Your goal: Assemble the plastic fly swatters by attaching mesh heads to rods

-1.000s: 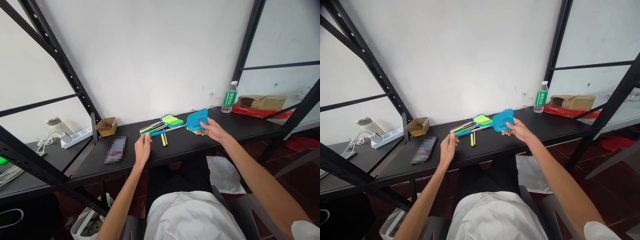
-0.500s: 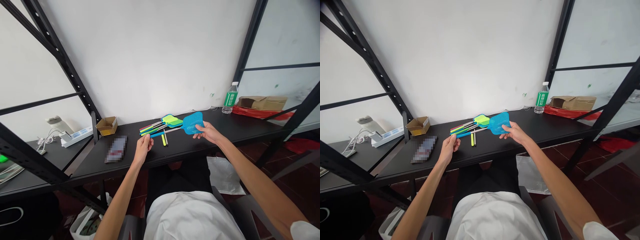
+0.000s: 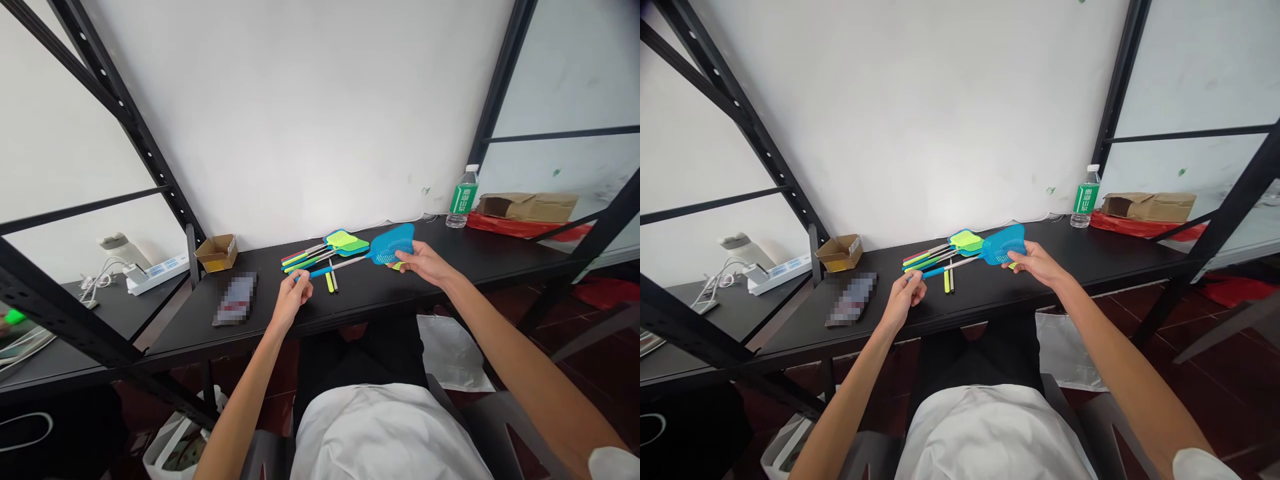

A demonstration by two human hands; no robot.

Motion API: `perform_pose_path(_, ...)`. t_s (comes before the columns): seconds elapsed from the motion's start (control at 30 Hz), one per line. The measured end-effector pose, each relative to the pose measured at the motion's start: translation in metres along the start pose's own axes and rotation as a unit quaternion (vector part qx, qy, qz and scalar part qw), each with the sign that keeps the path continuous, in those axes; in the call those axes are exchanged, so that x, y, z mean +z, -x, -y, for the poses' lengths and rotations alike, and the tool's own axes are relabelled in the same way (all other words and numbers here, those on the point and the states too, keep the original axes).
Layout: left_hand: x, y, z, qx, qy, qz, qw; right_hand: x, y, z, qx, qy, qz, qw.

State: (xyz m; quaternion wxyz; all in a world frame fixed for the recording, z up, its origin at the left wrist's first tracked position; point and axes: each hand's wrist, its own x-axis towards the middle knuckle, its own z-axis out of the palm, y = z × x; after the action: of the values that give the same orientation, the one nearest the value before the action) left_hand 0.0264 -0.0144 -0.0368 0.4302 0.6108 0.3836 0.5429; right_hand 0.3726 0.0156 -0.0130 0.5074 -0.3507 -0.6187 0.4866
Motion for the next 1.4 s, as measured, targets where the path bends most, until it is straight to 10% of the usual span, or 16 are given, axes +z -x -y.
perform_pose_path(0.87, -0.001, 0.001, -0.002, 0.040, -0.118, -0.004, 0.992, 0.014, -0.005, -0.021, 0.038, 0.080, -0.045, 0.995)
perform_pose_path(1.4, -0.003, -0.003, 0.003, -0.028, 0.097, -0.076, 0.992, 0.019, -0.002, -0.025, 0.039, 0.022, -0.050, 0.998)
